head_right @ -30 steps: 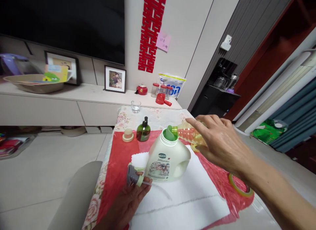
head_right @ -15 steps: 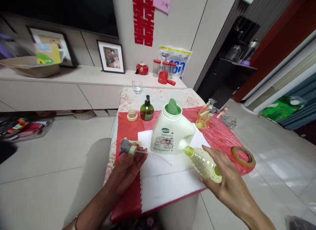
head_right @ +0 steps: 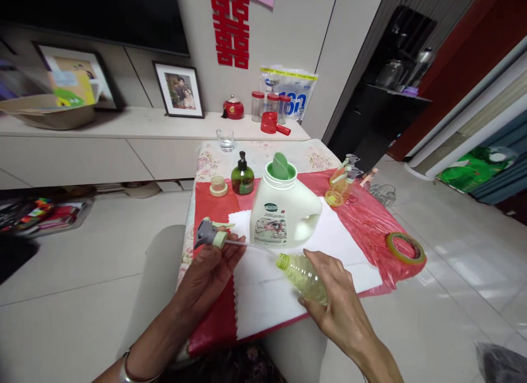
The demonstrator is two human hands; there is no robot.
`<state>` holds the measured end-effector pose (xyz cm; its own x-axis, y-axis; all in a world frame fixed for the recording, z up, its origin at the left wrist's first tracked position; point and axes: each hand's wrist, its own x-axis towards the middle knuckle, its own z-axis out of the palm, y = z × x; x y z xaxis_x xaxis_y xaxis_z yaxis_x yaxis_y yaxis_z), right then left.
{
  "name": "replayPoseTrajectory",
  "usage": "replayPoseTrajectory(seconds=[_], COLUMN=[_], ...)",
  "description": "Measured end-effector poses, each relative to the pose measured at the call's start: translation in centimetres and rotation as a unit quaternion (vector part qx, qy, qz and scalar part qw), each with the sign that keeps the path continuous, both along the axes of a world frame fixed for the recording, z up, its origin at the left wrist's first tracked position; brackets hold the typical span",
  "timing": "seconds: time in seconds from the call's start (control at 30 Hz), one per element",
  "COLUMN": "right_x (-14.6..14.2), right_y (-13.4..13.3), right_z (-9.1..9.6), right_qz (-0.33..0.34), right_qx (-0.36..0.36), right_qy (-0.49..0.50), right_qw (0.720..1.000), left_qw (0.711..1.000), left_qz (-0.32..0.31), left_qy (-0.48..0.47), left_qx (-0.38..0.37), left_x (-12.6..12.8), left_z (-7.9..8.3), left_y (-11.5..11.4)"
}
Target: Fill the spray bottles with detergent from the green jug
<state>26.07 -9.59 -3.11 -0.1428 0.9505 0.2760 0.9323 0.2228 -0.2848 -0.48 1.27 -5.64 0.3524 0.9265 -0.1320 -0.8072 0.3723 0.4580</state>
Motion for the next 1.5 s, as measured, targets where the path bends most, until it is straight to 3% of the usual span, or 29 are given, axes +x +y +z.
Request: replayPoseTrajectory(seconds=[0.5,0.9,1.07,1.2,1.27,1.43,1.5], right_x=[-5.6,-6.2,-5.5,-5.1,-5.2,-5.8,-6.1], right_y=[1.5,1.6,1.7,1.8,1.7,1.5,1.5], right_z=[-0.1,-0.8,-0.9,-1.2,-1.6,-2.6,-2.8], right_qz=[0.025,0.046,0.066,0.074,0.063,0.045,0.044], right_qx=[-0.001,0.05,0.005,-0.044,-0.083,-0.201,-0.225], right_qy=[0.098,0.145,0.222,0.317,0.387,0.584,0.615], right_qw=[0.995,0.987,0.973,0.944,0.916,0.785,0.754], left_qw=[0.991,0.99,0.988,0.987,0.987,0.986,0.987], left_qz=[-0.041,-0.047,-0.077,-0.106,-0.112,-0.122,-0.124], left_qy=[0.086,0.078,0.083,0.09,0.082,0.066,0.063], left_qx=[0.095,0.104,0.107,0.085,0.081,0.088,0.084], left_x=[1.9,1.6,1.2,1.1,1.1,1.1,1.1], left_z=[0.0,-0.4,-0.4,-0.6,-0.8,-0.7,-0.2], left_y=[-1.7,-1.7,-1.7,-1.8,-1.8,-1.9,-2.0])
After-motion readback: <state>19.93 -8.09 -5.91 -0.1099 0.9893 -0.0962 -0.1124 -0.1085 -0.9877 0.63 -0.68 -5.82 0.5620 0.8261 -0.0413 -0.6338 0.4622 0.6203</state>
